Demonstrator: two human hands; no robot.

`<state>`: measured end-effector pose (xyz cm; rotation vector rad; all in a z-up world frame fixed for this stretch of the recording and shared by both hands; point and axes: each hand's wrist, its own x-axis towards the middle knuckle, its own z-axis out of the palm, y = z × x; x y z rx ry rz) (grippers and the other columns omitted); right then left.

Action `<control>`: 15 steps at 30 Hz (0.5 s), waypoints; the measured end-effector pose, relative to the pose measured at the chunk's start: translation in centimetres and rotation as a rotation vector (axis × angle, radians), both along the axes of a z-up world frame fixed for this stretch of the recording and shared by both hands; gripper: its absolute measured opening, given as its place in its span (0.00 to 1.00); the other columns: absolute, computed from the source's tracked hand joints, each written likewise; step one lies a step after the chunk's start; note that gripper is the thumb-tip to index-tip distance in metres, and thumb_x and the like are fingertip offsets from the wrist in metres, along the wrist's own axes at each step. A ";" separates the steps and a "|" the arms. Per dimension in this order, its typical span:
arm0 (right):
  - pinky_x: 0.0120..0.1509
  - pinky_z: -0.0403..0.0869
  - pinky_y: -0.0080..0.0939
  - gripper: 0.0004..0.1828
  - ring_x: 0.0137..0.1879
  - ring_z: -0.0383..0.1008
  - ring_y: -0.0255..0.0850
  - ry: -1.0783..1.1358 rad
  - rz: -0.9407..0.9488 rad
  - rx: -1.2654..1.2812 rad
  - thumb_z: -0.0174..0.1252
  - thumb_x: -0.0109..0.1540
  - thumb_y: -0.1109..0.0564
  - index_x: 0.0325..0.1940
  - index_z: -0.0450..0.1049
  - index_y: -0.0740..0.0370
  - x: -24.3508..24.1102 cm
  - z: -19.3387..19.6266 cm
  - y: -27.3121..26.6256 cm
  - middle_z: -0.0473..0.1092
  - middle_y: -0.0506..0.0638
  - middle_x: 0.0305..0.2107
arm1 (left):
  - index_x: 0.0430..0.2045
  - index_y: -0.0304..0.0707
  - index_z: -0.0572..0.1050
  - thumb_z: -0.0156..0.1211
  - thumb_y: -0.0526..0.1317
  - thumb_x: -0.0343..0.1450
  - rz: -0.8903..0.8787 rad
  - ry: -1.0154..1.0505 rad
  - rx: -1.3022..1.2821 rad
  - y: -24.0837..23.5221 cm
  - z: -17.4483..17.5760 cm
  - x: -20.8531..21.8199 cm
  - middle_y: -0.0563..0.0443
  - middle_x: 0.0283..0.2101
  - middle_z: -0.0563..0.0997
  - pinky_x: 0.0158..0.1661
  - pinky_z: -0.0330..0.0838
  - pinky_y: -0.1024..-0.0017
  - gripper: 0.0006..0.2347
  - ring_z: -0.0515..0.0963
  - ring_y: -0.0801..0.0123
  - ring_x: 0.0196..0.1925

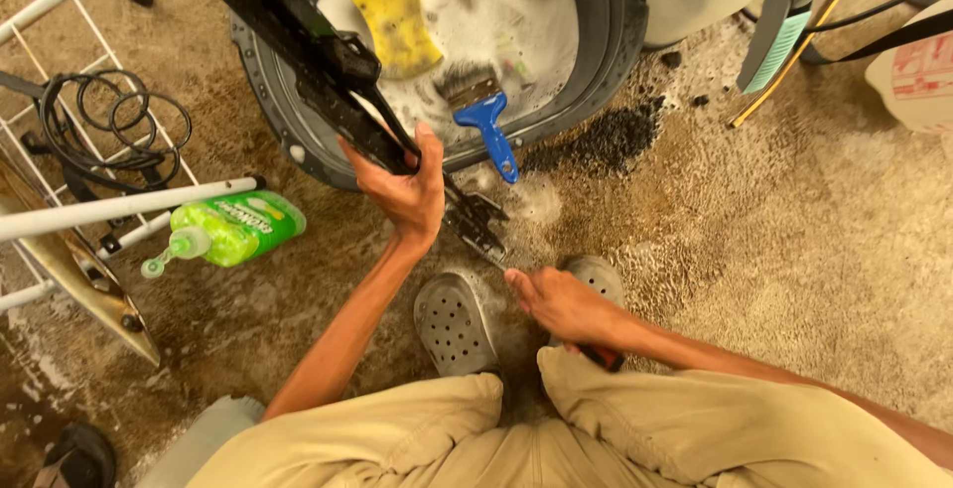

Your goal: The person scrubs a long, dark metal part with a wire brush and a screwdriver to remove grime. They then use a blue brush and a yellow sponge to further clean the part over a bucket of soapy water.

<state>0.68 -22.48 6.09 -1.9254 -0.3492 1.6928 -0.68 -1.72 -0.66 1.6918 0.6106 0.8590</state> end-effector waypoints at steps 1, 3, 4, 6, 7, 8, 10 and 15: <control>0.19 0.74 0.50 0.34 0.12 0.71 0.50 0.012 -0.026 -0.016 0.34 0.71 0.38 0.29 0.68 0.70 0.3 0.0 -0.1 0.66 0.57 0.12 | 0.65 0.30 0.59 0.64 0.32 0.77 -0.010 -0.001 0.006 0.0 0.2 0.4 0.57 0.30 0.73 0.27 0.67 0.77 0.24 0.70 0.78 0.25; 0.20 0.74 0.51 0.36 0.12 0.71 0.51 0.022 -0.036 -0.062 0.34 0.71 0.37 0.29 0.68 0.71 1.1 -0.3 -0.2 0.66 0.58 0.11 | 0.66 0.30 0.57 0.63 0.32 0.77 -0.016 -0.006 0.014 -0.1 0.3 1.1 0.56 0.31 0.73 0.29 0.69 0.76 0.25 0.73 0.77 0.28; 0.20 0.73 0.51 0.36 0.12 0.70 0.51 0.049 -0.024 -0.089 0.34 0.72 0.37 0.29 0.67 0.71 0.4 -0.2 -0.1 0.65 0.59 0.11 | 0.66 0.30 0.57 0.63 0.32 0.77 -0.015 0.000 0.029 0.0 0.4 0.4 0.56 0.31 0.74 0.30 0.69 0.76 0.25 0.72 0.77 0.28; 0.21 0.74 0.51 0.36 0.12 0.71 0.51 0.044 -0.004 -0.092 0.34 0.72 0.37 0.28 0.68 0.71 -0.4 0.0 -0.2 0.66 0.58 0.10 | 0.67 0.30 0.56 0.63 0.33 0.77 -0.022 -0.004 0.057 -0.1 0.5 -0.2 0.56 0.31 0.74 0.30 0.69 0.76 0.26 0.72 0.77 0.28; 0.21 0.74 0.51 0.36 0.12 0.71 0.50 0.012 0.004 -0.068 0.34 0.72 0.37 0.28 0.69 0.71 -0.5 0.0 -0.4 0.66 0.58 0.10 | 0.67 0.30 0.56 0.63 0.33 0.76 -0.026 0.001 0.017 -0.3 0.5 -0.4 0.56 0.30 0.75 0.30 0.69 0.77 0.26 0.73 0.77 0.27; 0.22 0.75 0.50 0.37 0.12 0.72 0.50 -0.031 0.014 -0.039 0.35 0.71 0.37 0.27 0.70 0.71 0.0 -0.1 -0.3 0.67 0.57 0.10 | 0.67 0.30 0.55 0.62 0.34 0.76 -0.027 -0.004 -0.016 -0.3 0.5 0.1 0.57 0.30 0.76 0.29 0.69 0.77 0.26 0.74 0.77 0.27; 0.21 0.73 0.53 0.36 0.12 0.70 0.52 -0.018 -0.028 -0.046 0.36 0.72 0.38 0.28 0.69 0.72 0.4 -0.6 -0.4 0.65 0.60 0.10 | 0.67 0.30 0.55 0.61 0.34 0.77 -0.045 -0.022 -0.022 -0.2 0.2 0.6 0.57 0.30 0.77 0.30 0.70 0.78 0.26 0.76 0.77 0.28; 0.21 0.72 0.49 0.33 0.12 0.71 0.47 -0.086 0.134 -0.026 0.35 0.73 0.40 0.30 0.71 0.69 -0.2 -3.6 -2.3 0.65 0.57 0.10 | 0.61 0.33 0.62 0.64 0.34 0.78 -0.044 -0.016 0.058 0.3 -0.5 -0.2 0.54 0.32 0.73 0.28 0.71 0.80 0.19 0.74 0.77 0.26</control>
